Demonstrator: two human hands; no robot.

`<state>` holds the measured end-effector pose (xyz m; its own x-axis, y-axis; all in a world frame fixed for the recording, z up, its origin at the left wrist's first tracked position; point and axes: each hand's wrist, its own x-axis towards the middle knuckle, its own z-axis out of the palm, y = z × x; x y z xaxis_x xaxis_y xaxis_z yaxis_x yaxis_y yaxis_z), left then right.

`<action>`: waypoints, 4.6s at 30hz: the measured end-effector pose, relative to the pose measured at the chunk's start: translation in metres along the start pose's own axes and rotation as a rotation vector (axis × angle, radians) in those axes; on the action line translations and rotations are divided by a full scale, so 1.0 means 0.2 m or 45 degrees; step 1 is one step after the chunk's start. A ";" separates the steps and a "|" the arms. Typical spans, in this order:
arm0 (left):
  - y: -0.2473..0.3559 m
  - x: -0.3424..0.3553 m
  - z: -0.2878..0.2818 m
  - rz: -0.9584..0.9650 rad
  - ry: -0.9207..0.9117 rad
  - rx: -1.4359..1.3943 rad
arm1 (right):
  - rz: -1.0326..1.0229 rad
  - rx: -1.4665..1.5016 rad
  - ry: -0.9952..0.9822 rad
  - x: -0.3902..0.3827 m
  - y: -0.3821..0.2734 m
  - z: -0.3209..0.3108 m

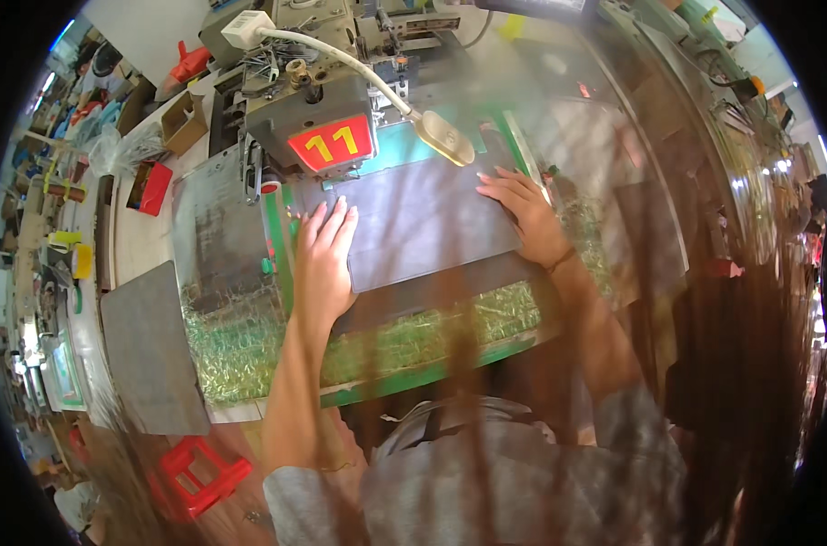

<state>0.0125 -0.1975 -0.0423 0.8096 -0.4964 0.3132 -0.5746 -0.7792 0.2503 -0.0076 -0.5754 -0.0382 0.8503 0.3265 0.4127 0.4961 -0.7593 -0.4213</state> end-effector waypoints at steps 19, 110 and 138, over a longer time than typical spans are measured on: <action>0.24 -0.51 -0.16 -0.009 0.131 -1.459 | 1.239 1.268 0.620 -1.08 -0.58 -0.29; 0.26 -0.17 -0.11 -0.589 0.044 -0.036 | 1.181 1.559 0.641 -0.58 -0.51 -0.19; 0.10 0.02 -0.13 -0.802 -0.243 0.200 | 1.136 0.776 0.184 -0.23 -0.34 -0.19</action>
<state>0.0014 -0.2060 -0.0125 0.9995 0.0231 -0.0198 0.0265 -0.9812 0.1913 -0.0874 -0.5614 0.0021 0.9383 -0.3032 -0.1662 -0.2520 -0.2706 -0.9291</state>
